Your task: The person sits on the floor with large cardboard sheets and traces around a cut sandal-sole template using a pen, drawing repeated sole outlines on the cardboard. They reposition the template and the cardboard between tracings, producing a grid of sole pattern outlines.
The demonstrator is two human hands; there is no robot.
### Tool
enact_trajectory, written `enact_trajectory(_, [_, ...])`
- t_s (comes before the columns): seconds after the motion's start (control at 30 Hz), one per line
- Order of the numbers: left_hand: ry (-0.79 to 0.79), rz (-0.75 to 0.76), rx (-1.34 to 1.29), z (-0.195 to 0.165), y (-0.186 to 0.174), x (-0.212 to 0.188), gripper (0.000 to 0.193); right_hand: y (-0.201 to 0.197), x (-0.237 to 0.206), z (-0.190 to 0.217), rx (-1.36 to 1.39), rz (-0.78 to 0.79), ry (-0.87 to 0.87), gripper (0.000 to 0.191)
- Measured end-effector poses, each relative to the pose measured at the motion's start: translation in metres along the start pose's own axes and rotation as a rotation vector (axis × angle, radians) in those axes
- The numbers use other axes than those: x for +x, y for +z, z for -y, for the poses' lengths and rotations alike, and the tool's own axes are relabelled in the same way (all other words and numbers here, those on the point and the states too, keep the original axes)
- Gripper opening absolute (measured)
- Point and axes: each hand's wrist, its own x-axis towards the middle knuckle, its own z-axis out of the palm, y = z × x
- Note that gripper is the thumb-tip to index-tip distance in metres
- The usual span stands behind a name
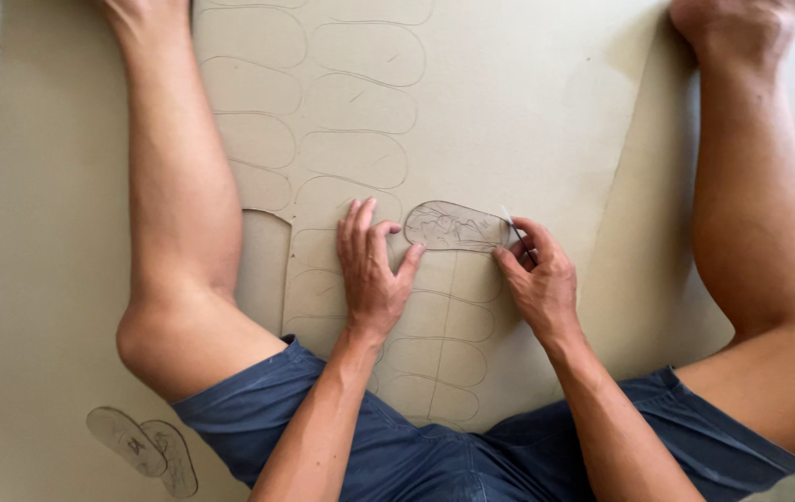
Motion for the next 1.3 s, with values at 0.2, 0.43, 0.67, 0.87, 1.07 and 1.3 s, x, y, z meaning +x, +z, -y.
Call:
enact_trajectory(0.2, [0.032,0.001,0.054,-0.002,-0.003,0.002,0.038,0.001,0.0,0.001,0.003,-0.011,-0.034,0.039])
enact_trajectory(0.43, [0.053,-0.006,0.062,-0.001,0.0,0.0,0.038,-0.002,0.0,0.005,0.0,-0.026,-0.084,0.038])
enact_trajectory(0.67, [0.054,-0.003,0.068,0.001,0.004,-0.003,0.037,-0.003,0.002,0.011,0.024,-0.021,-0.029,0.039])
enact_trajectory(0.87, [0.029,0.018,0.055,-0.001,0.004,-0.002,0.039,-0.008,0.001,0.017,-0.017,-0.018,-0.026,0.038])
enact_trajectory(1.07, [0.004,0.029,0.05,-0.002,0.005,-0.001,0.048,-0.01,0.001,0.023,-0.029,-0.013,-0.041,0.037])
enact_trajectory(1.3, [0.045,0.034,0.087,-0.007,0.002,-0.001,0.047,-0.012,-0.001,0.024,-0.058,-0.023,-0.072,0.037])
